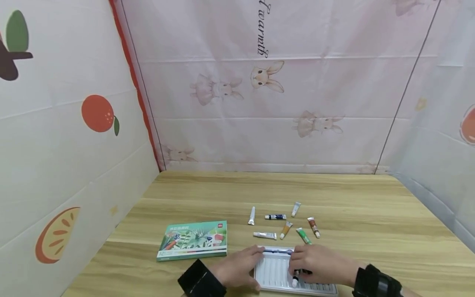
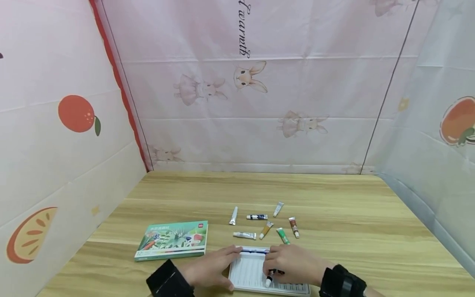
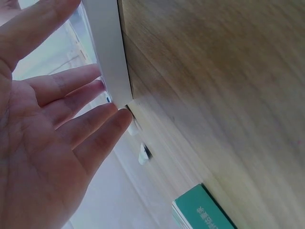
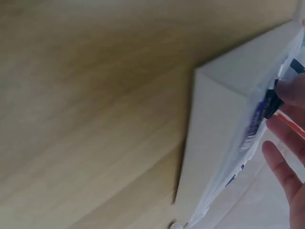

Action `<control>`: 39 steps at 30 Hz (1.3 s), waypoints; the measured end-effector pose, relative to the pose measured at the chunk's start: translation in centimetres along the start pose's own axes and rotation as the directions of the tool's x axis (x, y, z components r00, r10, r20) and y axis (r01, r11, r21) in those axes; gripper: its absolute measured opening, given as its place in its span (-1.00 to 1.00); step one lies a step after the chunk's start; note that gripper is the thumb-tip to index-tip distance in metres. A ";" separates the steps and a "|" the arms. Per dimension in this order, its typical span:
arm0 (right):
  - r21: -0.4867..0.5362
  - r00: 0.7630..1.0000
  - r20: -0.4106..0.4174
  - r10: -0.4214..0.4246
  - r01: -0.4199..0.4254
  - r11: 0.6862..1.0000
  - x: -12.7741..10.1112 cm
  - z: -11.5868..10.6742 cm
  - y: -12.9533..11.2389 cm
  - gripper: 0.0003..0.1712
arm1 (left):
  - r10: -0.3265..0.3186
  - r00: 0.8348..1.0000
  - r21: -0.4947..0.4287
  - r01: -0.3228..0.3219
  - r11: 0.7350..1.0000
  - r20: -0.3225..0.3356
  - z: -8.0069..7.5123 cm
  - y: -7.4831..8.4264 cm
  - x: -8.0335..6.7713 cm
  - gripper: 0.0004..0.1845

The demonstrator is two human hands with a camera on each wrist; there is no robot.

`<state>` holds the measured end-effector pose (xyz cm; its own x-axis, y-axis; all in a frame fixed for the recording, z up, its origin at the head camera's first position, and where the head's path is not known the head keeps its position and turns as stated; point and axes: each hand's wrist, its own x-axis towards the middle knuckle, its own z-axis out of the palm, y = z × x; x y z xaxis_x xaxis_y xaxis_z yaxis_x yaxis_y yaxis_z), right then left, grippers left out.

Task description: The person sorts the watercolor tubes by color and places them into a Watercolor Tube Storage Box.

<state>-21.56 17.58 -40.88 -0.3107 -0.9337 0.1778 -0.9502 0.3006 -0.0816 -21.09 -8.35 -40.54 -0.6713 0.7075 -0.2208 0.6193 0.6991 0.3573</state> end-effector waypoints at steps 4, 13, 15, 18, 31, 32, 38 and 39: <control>-0.019 1.000 -0.015 -0.018 0.018 1.000 -0.2 0.2 0.0 -0.73 | -0.012 1.000 -0.007 0.012 1.000 0.000 -0.1 0.1 -0.1 -0.27; 0.050 0.999 -0.019 0.043 -0.042 0.998 -0.7 0.0 0.0 -0.76 | -0.015 1.000 -0.005 0.015 1.000 0.000 -0.2 0.3 -0.2 -0.26; 0.069 0.999 -0.025 0.048 -0.046 0.997 -0.9 0.0 0.0 -0.80 | -0.017 1.000 -0.006 0.017 1.000 0.001 -0.2 0.3 -0.2 -0.27; 0.096 0.998 -0.037 0.050 -0.047 0.994 -1.1 0.0 -0.1 -0.87 | -0.020 1.000 -0.010 0.020 1.000 0.004 -0.1 0.3 -0.2 -0.27; 0.114 0.993 -0.009 0.119 -0.117 0.987 -1.1 -0.4 -0.2 -0.89 | -0.009 1.000 -0.009 0.010 1.000 0.003 -0.1 0.2 -0.1 -0.26; 0.117 0.992 -0.003 0.127 -0.126 0.985 -1.0 -0.5 -0.3 -0.89 | -0.011 1.000 -0.007 0.011 1.000 0.002 -0.2 0.3 -0.1 -0.26; 0.162 0.979 0.058 0.195 -0.202 0.966 -0.5 -1.0 -0.6 -0.90 | -0.020 1.000 -0.001 0.020 1.000 0.000 -0.3 0.4 -0.2 -0.25; 0.169 0.977 0.063 0.204 -0.211 0.963 -0.5 -1.0 -0.6 -0.90 | -0.021 1.000 -0.003 0.021 1.000 0.001 -0.2 0.3 -0.2 -0.25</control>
<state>-20.83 18.05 -39.96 -0.4955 -0.8634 0.0951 -0.8452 0.4539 -0.2823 -20.87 -8.27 -40.16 -0.6837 0.6930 -0.2288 0.6041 0.7134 0.3552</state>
